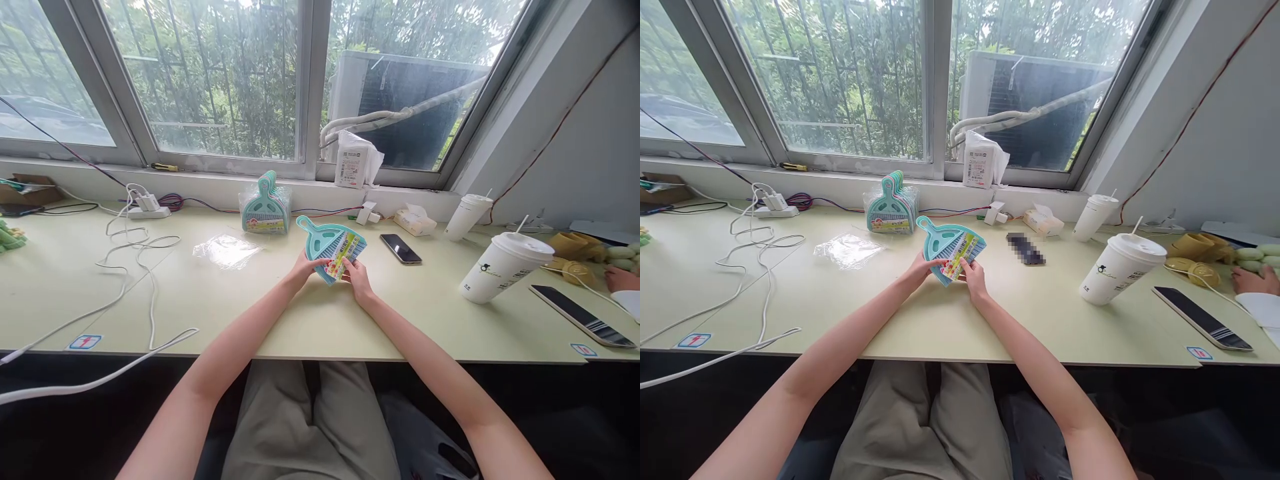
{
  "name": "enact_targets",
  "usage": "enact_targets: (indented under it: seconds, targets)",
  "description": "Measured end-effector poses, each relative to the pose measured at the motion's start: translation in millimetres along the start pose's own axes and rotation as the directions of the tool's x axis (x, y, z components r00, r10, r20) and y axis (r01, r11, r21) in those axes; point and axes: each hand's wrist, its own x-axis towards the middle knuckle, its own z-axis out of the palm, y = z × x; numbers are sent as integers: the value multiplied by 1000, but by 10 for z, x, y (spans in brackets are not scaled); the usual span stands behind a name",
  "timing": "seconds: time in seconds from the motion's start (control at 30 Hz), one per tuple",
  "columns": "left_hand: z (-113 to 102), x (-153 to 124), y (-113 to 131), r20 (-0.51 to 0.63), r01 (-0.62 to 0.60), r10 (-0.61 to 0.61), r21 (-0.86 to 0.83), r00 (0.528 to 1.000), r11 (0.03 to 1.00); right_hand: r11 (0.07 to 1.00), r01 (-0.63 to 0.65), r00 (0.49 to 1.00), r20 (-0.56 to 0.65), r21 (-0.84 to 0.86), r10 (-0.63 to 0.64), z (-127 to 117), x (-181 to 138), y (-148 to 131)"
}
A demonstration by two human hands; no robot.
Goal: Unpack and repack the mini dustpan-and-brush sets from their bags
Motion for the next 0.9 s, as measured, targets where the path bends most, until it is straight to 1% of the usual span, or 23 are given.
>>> enact_targets:
  seconds: [0.17, 0.3, 0.47, 0.53, 0.63, 0.73, 0.83, 0.9]
  targets:
    - [-43, 20, 49, -36, -15, 15, 17, 999, 1000, 1000, 31, 995, 92, -1, -30, -4, -66, -62]
    - [-69, 5, 92, 14, -77, 76, 51, 997, 996, 1000, 14, 990, 137, 13, -16, -18, -63, -73]
    - [-59, 19, 122, 74, -143, 137, 74, 988, 987, 998, 1, 992, 126, 57, -8, -30, -22, -45]
    - [-66, 37, 138, 74, -146, 140, 83, 987, 986, 998, -7, 990, 141, 65, -2, -30, -15, -43]
    - [-83, 29, 182, 45, -138, 135, 93, 990, 986, 997, -1, 977, 212, 73, -14, -28, -16, -62]
    - [-75, -25, 219, 49, -125, 119, 151, 992, 981, 997, 21, 970, 241, 81, -40, -42, -24, -87]
    - [-52, -33, 216, 54, -133, 124, 244, 991, 961, 996, 45, 974, 217, 81, -62, -72, -31, -105]
    - [-88, 23, 216, 51, -137, 128, 311, 991, 940, 994, 60, 978, 195, 90, -77, -86, -41, -116]
